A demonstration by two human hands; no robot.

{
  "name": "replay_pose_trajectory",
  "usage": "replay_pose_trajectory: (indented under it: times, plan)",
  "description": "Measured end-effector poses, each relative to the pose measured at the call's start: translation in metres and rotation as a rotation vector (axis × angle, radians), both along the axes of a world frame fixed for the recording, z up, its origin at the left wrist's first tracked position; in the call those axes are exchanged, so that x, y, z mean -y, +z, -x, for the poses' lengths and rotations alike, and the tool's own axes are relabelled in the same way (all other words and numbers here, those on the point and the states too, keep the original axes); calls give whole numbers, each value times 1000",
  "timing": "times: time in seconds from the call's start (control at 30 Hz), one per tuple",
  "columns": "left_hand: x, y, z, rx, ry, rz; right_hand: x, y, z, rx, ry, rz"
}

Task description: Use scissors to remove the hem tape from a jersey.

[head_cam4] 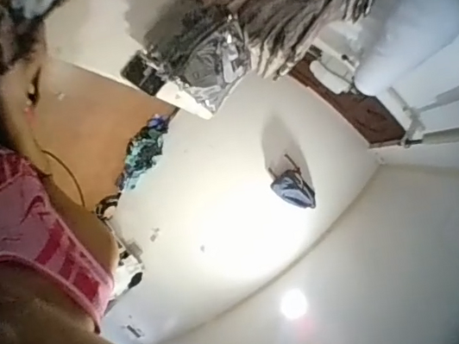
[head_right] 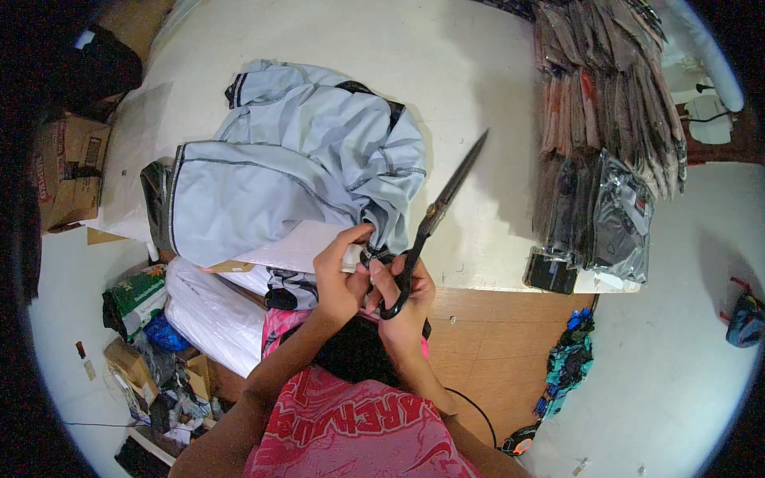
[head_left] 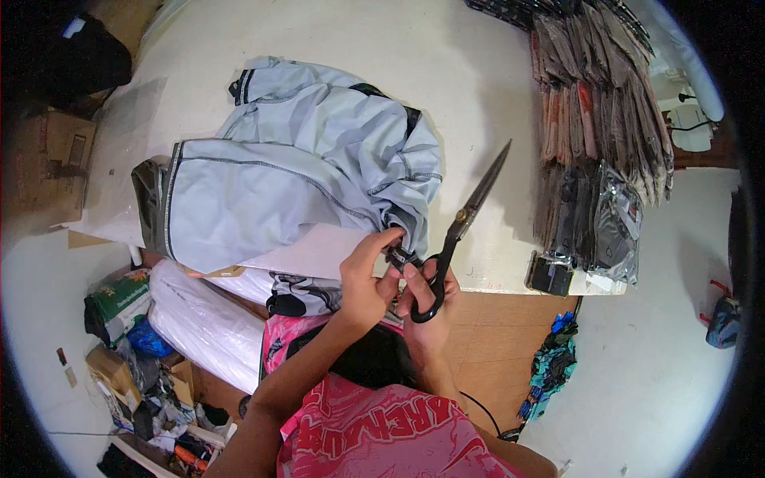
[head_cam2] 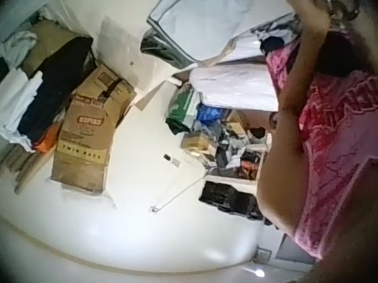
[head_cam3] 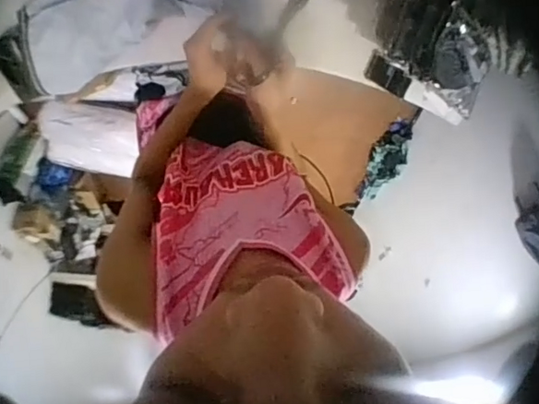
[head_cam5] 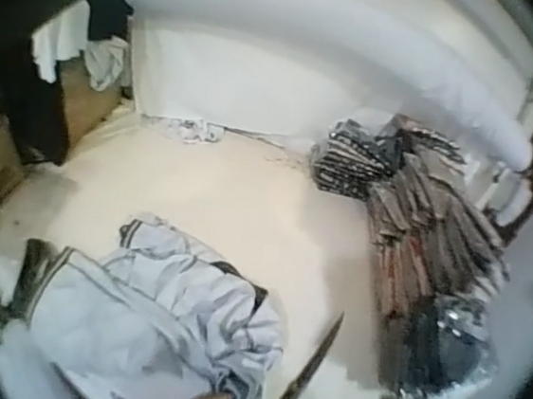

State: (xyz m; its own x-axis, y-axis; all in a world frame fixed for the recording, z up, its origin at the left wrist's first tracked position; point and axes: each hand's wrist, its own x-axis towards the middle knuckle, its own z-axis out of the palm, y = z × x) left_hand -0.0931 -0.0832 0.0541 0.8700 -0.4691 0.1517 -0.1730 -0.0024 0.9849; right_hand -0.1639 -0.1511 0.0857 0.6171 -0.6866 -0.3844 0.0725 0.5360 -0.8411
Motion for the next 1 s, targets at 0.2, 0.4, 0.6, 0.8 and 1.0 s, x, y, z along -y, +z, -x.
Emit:
replay_pose_trajectory:
  times: [0.2,0.4,0.6,0.8,1.0]
  plan:
    - [-14,4,-13,33,196,-57,4,0,-1,12,-160,94]
    - [-10,5,-18,82,111,119,9,-1,7,14,-207,70]
    - [-12,3,-13,217,166,96,3,2,7,16,-231,60]
    - [-19,3,3,-54,157,-124,-8,-5,20,-50,-157,223]
    - [-22,3,14,-759,105,309,-21,-7,28,-97,-64,137]
